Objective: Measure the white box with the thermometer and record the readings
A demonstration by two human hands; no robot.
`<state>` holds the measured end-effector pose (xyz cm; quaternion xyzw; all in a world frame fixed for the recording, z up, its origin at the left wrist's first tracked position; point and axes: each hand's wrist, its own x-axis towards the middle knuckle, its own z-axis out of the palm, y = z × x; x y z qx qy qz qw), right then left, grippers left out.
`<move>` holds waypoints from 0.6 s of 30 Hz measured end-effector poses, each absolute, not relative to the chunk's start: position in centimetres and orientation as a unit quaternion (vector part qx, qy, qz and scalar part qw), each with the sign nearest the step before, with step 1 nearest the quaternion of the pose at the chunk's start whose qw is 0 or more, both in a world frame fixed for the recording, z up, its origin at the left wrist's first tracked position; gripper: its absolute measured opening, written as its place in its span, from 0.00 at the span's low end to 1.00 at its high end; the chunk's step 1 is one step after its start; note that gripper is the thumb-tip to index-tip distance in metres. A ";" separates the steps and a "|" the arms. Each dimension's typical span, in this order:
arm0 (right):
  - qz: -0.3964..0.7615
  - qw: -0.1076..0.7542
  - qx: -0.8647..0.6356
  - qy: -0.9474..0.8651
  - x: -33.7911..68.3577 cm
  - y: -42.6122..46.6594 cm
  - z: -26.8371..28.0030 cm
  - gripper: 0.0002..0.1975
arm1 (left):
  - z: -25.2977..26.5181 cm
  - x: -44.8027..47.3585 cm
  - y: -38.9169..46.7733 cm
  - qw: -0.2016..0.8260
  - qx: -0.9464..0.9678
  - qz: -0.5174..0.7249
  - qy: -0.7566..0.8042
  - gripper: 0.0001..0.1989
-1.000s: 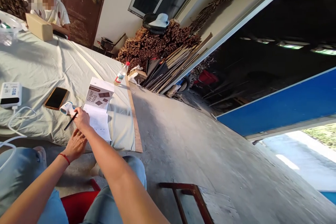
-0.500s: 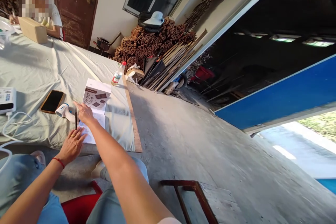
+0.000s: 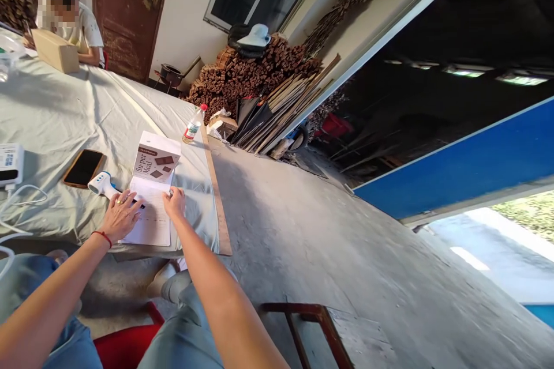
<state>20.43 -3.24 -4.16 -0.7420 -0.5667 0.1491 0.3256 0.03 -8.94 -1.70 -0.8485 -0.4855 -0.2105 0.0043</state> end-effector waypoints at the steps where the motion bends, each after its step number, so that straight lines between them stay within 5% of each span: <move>1: 0.155 0.321 -0.745 -0.563 20.3 -3.1 -4.3 0.14 | -1.8 -0.3 -8.7 0.004 -0.852 -0.204 -0.483 0.17; 12: 0.200 0.308 -0.724 -0.584 21.7 -2.7 -4.9 0.14 | -2.1 -5.3 -8.2 -0.006 -0.853 -0.197 -0.484 0.23; 18: 0.215 0.350 -0.710 -0.571 22.4 -2.6 -4.9 0.13 | -1.7 -7.5 -7.3 0.000 -0.838 -0.199 -0.508 0.17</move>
